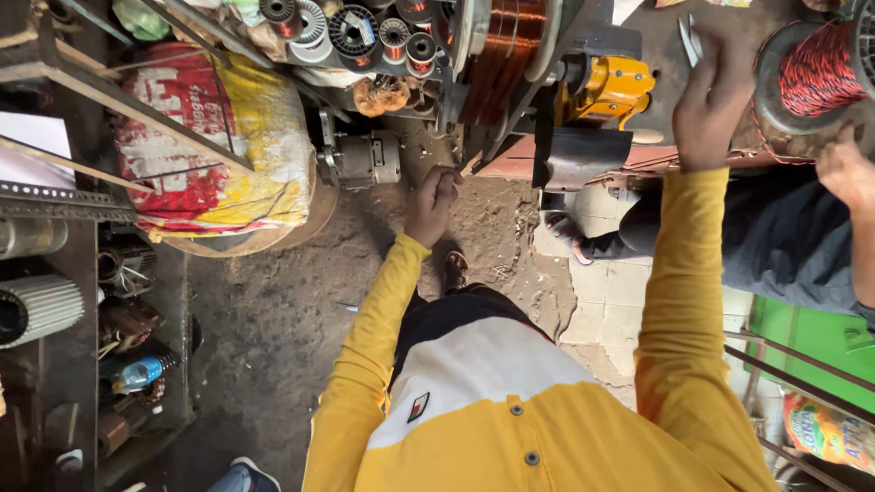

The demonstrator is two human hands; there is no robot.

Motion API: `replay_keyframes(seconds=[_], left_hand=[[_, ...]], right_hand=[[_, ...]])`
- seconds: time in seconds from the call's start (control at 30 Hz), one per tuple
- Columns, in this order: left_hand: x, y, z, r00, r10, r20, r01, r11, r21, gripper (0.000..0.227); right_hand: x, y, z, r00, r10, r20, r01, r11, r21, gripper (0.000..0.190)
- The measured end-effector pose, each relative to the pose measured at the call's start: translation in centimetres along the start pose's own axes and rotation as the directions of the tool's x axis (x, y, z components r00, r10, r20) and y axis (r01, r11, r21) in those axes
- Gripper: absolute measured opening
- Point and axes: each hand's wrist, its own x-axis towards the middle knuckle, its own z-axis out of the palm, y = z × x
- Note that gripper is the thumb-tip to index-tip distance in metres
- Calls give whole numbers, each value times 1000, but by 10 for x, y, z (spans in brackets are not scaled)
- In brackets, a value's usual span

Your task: The person operates a wire winding machine to wrap copper wire around a cylindrical core. They use a yellow tool to guide the wire and periodically stop to tie off the wire with a white string using scissors. The task involves repetitive winding and securing actions.

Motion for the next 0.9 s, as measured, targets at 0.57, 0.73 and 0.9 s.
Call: replay_keyframes(seconds=[0.57, 0.73, 0.9], left_hand=[[-8, -75, 1, 998, -33, 45, 39, 988, -150, 21], [-17, -74, 2, 995, 98, 14, -97, 993, -64, 20], [-40, -62, 5, 989, 144, -39, -145, 989, -22, 19]], right_hand=[[-112, 118, 38, 929, 64, 364, 168, 802, -573, 17], [-107, 96, 33, 937, 54, 345, 177, 780, -600, 19], [-112, 82, 22, 947, 52, 318, 153, 797, -585, 15]])
